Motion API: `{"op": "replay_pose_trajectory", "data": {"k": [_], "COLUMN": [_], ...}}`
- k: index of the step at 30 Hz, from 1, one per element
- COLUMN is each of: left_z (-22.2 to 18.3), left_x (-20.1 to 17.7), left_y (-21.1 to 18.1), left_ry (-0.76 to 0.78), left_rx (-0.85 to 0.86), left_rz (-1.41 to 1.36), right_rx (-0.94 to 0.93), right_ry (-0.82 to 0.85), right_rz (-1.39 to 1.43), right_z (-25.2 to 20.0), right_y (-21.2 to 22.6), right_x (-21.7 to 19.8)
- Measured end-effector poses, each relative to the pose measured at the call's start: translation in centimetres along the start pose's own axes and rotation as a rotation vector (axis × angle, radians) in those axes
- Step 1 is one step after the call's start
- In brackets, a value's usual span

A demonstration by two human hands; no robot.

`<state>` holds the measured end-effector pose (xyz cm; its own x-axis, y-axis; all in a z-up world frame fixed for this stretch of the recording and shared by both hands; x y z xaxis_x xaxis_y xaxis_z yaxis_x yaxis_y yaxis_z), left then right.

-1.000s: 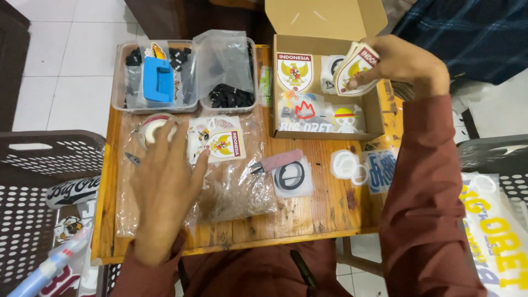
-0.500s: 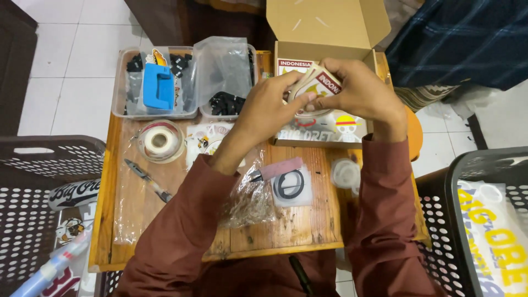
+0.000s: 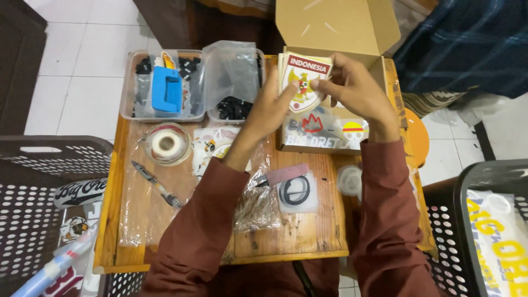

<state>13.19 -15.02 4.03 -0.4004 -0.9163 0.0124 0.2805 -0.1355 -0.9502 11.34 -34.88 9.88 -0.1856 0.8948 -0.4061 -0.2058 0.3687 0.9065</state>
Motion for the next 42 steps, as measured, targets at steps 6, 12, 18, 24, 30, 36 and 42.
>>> {"op": "replay_pose_trajectory", "data": {"k": [6, 12, 18, 24, 30, 36, 42], "left_z": [-0.4, -0.4, -0.6, -0.7, -1.2, -1.2, -0.9], "left_x": [-0.3, -0.4, 0.0, 0.0, 0.6, 0.1, -0.7], "left_y": [-0.5, 0.0, -0.5, -0.9, -2.6, -4.3, -3.4], "left_ry": [0.005, 0.029, -0.013, -0.048, -0.115, -0.099, -0.097], "left_rx": [0.008, -0.037, 0.051, 0.094, 0.067, 0.155, 0.258], "left_rz": [-0.023, -0.049, 0.097, -0.003, -0.005, 0.105, 0.07], "right_rx": [-0.02, -0.008, 0.021, 0.024, -0.099, -0.101, -0.067], "right_ry": [0.013, 0.007, -0.018, -0.022, 0.077, 0.014, 0.064], "right_rz": [-0.032, 0.084, 0.033, 0.013, -0.119, -0.131, -0.011], "right_z": [0.1, 0.2, 0.1, -0.1, -0.8, -1.0, -0.9], "right_y": [-0.2, -0.1, 0.1, 0.5, 2.3, 2.4, 2.5], "right_x": [0.2, 0.2, 0.5, 0.0, 1.8, 1.1, 1.4]}}
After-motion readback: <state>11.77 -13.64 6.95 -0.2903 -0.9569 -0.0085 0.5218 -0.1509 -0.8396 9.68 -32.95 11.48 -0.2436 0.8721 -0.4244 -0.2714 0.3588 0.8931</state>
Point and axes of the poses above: each hand's wrist, its own z-axis towards the middle knuckle, its own x-axis out of the palm, y = z × x, the point moved 1 cm from there along z, towards the middle knuckle
